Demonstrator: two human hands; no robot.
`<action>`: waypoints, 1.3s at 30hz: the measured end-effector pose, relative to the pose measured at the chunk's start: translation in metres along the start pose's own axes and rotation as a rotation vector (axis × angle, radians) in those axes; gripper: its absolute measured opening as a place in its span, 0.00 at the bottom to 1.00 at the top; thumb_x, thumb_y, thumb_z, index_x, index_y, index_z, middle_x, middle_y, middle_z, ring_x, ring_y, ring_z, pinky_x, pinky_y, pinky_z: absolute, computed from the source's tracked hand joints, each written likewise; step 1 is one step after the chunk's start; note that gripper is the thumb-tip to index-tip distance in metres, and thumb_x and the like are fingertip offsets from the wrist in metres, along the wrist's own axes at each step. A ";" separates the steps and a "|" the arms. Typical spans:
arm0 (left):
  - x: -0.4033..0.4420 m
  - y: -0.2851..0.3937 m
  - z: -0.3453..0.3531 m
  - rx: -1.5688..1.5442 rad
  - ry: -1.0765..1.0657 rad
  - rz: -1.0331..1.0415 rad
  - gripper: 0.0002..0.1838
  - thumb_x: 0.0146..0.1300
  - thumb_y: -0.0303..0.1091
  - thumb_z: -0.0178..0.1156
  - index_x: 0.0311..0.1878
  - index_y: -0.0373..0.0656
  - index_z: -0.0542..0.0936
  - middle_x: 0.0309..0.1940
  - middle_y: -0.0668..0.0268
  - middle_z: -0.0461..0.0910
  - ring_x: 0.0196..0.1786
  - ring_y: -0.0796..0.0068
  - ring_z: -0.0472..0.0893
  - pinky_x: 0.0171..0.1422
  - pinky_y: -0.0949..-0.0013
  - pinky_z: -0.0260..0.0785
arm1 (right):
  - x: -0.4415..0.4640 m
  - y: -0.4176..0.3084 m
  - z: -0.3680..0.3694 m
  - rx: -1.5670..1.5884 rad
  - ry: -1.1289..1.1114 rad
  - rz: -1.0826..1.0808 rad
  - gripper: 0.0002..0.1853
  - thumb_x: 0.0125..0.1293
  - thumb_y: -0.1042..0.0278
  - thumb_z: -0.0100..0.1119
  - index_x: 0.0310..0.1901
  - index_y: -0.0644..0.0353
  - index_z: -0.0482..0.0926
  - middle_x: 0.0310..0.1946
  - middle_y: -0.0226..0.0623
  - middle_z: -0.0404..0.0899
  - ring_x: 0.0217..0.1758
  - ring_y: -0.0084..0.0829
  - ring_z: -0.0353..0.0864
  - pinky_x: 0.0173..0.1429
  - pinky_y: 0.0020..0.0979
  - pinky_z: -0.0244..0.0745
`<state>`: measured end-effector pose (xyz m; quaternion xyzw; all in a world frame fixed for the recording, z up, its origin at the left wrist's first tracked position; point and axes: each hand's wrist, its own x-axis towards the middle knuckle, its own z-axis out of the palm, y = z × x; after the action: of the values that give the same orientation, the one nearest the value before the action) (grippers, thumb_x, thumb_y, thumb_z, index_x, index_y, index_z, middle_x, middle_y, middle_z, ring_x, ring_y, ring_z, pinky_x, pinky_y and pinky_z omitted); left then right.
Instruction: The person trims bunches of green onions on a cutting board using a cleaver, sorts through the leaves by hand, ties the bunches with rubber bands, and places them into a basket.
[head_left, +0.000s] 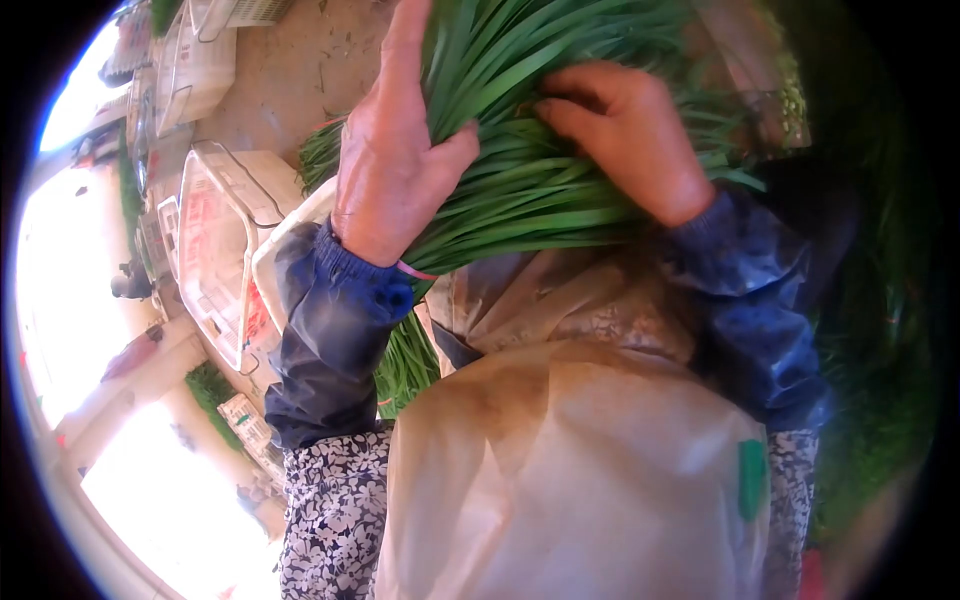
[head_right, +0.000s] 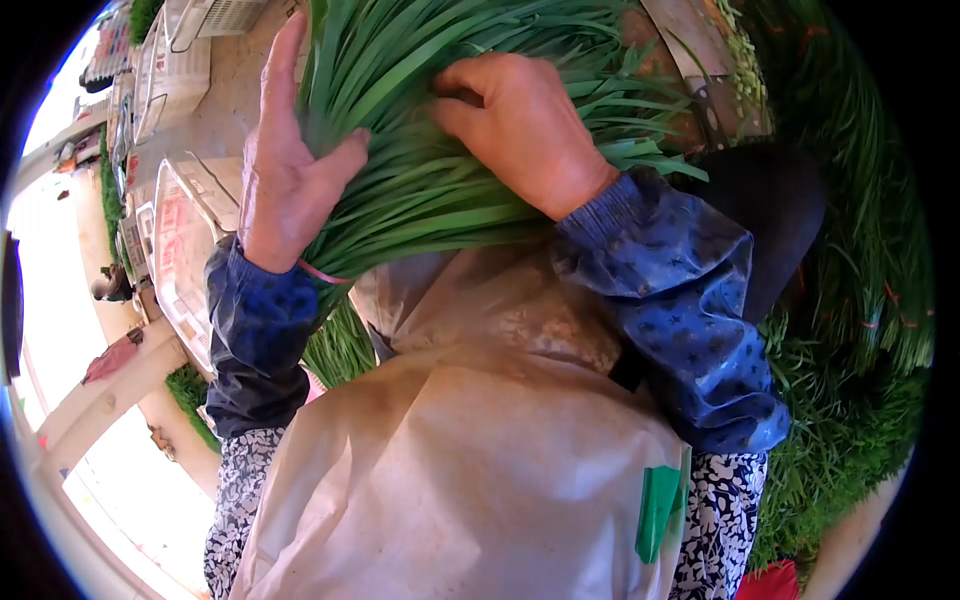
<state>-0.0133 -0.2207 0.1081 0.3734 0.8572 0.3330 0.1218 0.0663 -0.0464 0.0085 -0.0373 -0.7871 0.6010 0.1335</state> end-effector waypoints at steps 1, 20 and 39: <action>0.001 0.006 -0.003 0.093 -0.009 0.005 0.53 0.52 0.20 0.62 0.79 0.38 0.45 0.69 0.42 0.66 0.69 0.48 0.72 0.70 0.61 0.65 | 0.001 0.000 0.001 0.022 0.007 0.013 0.11 0.59 0.74 0.66 0.44 0.68 0.83 0.29 0.38 0.82 0.29 0.26 0.80 0.35 0.28 0.75; 0.000 -0.004 0.006 0.005 0.077 -0.029 0.50 0.54 0.15 0.57 0.80 0.41 0.47 0.69 0.49 0.67 0.69 0.67 0.71 0.73 0.65 0.61 | 0.001 -0.013 -0.028 -0.114 0.260 -0.143 0.03 0.63 0.74 0.64 0.37 0.62 0.81 0.28 0.38 0.81 0.29 0.33 0.81 0.36 0.32 0.76; -0.004 -0.017 0.005 -0.246 0.117 -0.131 0.54 0.55 0.19 0.62 0.81 0.44 0.40 0.60 0.48 0.78 0.59 0.55 0.81 0.66 0.63 0.69 | -0.005 -0.017 -0.029 -0.153 0.263 -0.042 0.15 0.54 0.83 0.63 0.45 0.65 0.75 0.41 0.44 0.78 0.40 0.47 0.80 0.44 0.38 0.76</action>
<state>-0.0182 -0.2298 0.0932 0.2787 0.8383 0.4479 0.1379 0.0802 -0.0248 0.0309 -0.1091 -0.8069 0.5264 0.2448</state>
